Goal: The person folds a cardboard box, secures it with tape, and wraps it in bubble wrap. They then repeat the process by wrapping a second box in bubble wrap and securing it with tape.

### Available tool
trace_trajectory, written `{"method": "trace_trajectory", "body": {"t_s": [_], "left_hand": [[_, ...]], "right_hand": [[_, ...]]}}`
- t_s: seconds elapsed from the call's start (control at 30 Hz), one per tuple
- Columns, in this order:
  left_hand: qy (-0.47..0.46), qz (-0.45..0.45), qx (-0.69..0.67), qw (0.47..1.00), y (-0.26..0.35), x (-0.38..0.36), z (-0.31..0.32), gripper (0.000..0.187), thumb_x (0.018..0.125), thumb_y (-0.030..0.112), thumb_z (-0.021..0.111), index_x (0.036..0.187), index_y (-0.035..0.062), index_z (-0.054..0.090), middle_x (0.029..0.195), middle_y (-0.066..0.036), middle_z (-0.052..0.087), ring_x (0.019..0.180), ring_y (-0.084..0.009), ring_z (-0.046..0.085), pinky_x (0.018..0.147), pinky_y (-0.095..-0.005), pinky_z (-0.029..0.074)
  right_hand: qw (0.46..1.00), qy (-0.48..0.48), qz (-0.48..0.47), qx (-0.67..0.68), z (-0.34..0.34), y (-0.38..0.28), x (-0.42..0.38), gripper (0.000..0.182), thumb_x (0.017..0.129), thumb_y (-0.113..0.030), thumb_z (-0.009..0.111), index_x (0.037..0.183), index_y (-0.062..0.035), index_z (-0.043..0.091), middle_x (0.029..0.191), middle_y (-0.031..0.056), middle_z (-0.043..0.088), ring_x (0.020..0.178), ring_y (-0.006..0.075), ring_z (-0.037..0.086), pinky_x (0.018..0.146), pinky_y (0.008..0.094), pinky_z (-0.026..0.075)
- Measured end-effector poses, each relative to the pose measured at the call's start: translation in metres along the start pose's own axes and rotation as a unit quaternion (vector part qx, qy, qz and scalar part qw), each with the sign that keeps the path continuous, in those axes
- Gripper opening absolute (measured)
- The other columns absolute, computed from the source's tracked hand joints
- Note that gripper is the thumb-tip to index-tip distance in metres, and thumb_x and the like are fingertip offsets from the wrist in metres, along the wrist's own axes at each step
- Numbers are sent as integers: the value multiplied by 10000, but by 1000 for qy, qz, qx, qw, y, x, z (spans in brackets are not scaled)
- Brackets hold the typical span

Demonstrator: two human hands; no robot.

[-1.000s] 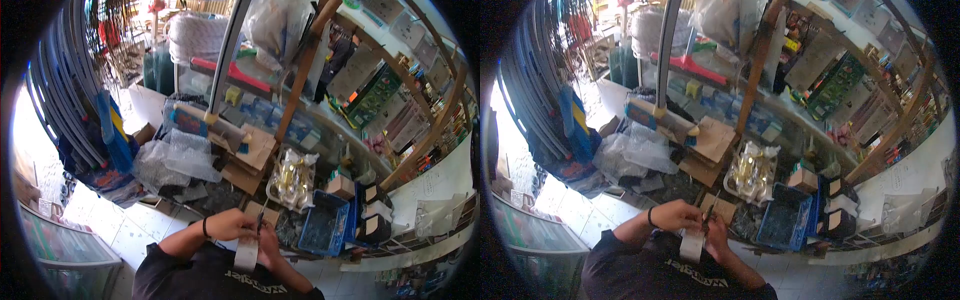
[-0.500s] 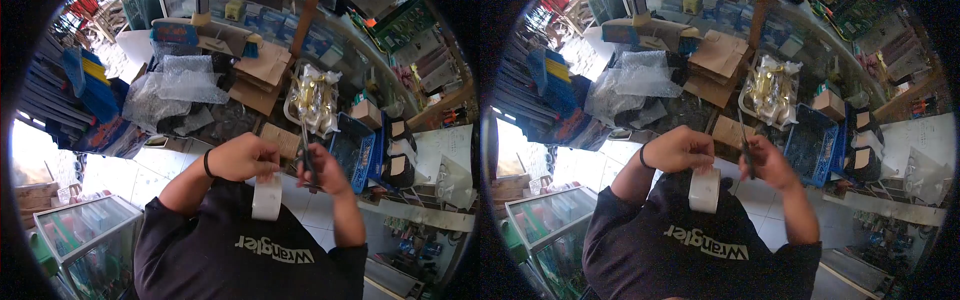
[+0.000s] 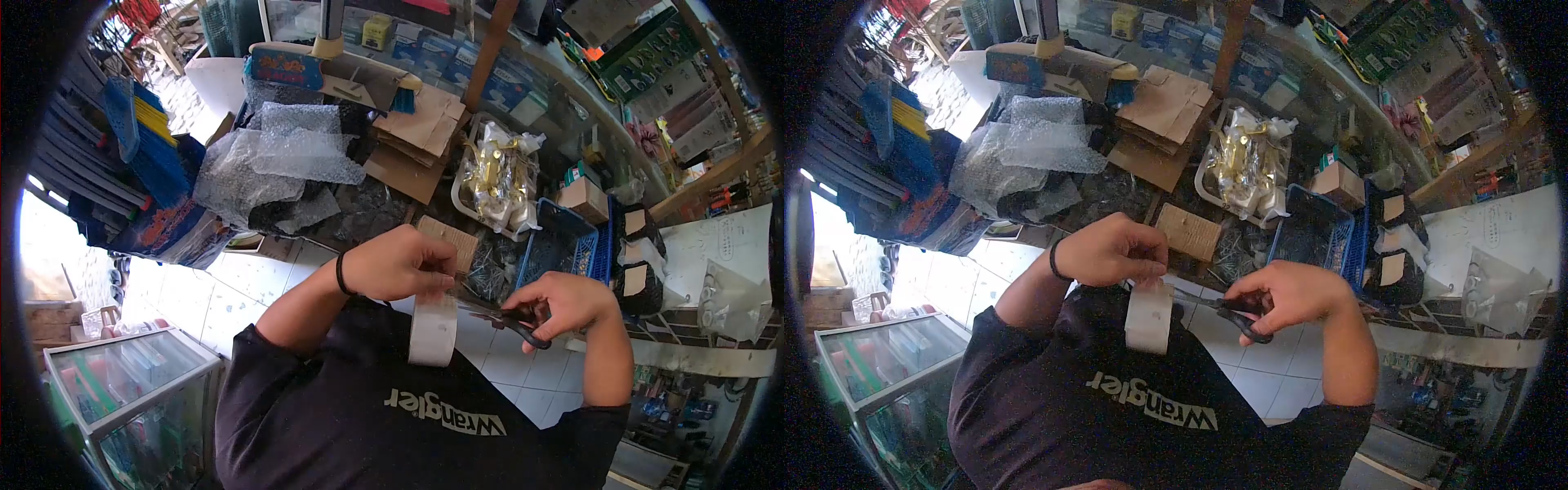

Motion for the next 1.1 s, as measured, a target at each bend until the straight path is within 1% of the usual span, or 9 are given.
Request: {"method": "trace_trajectory", "body": {"t_s": [0.23, 0.33, 0.43, 0.53, 0.63, 0.73, 0.83, 0.87, 1.1], "left_hand": [[21, 12, 18, 1000, 1, -1, -2, 131, 808, 150, 603, 817, 19, 613, 641, -64, 627, 566, -152, 600, 546, -285, 457], [24, 30, 7, 999, 1, 0, -3, 132, 807, 150, 603, 816, 19, 613, 645, -65, 630, 560, -149, 598, 538, -282, 453], [17, 25, 3, 1000, 1, 0, -4, 133, 808, 152, 601, 807, 19, 612, 646, -63, 631, 562, -141, 599, 533, -277, 450], [18, 20, -11, 1000, 0, -1, -5, 133, 806, 148, 601, 805, 16, 610, 642, -61, 629, 565, -132, 599, 530, -272, 447], [31, 52, -11, 998, -4, 0, -6, 128, 803, 140, 605, 798, 12, 606, 633, -57, 623, 561, -124, 594, 528, -271, 446], [34, 70, -31, 997, -2, 0, -6, 133, 801, 139, 612, 785, 8, 601, 631, -55, 620, 560, -127, 589, 531, -271, 444], [-3, 15, -44, 999, -3, -1, -5, 136, 821, 143, 611, 838, 8, 611, 675, -63, 636, 626, -136, 604, 584, -285, 455], [0, 23, -11, 1000, -3, -2, -5, 136, 827, 145, 609, 821, 9, 607, 673, -64, 630, 620, -129, 593, 581, -281, 449], [3, 62, -29, 998, -9, -5, -7, 129, 843, 137, 605, 825, 10, 591, 677, -54, 607, 639, -115, 577, 593, -290, 448]], "right_hand": [[999, -18, -23, -41, -11, -12, 15, 571, 606, -217, 805, 1112, -41, 609, 733, 38, 636, 570, 83, 519, 525, 238, 414], [997, -37, -37, -60, -16, -24, 16, 499, 685, -135, 697, 1144, 11, 567, 764, 42, 628, 657, 105, 551, 594, 264, 457], [996, -41, -17, -79, -21, -29, 18, 499, 691, -125, 689, 1152, 16, 562, 773, 40, 619, 685, 97, 540, 620, 263, 456], [998, -10, -48, -31, -22, -21, 22, 556, 611, -204, 800, 1112, -43, 617, 698, 22, 616, 544, 74, 459, 504, 232, 370], [995, -40, -12, -90, -22, -30, 21, 512, 688, -147, 721, 1144, 25, 565, 769, 30, 606, 691, 85, 511, 632, 236, 433], [995, -41, -26, -86, -23, -36, 21, 513, 677, -152, 740, 1129, 26, 576, 763, 19, 602, 671, 78, 492, 596, 233, 410], [1000, -22, 3, 16, -22, -31, 23, 550, 596, -140, 796, 1096, 0, 613, 704, 8, 564, 551, 61, 422, 498, 224, 346], [1000, -21, 9, 9, -22, -30, 24, 545, 596, -131, 794, 1092, 7, 613, 703, 6, 562, 554, 58, 421, 501, 222, 345], [999, -29, 11, -12, -24, -34, 26, 476, 625, -67, 751, 1071, 30, 614, 675, 0, 551, 577, 55, 430, 521, 219, 351]]}}
Point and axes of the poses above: each hand's wrist, its own x-axis towards the middle knuckle, its own z-axis out of the palm, y = z × x, the point moved 5 cm from there along x, towards the middle knuckle
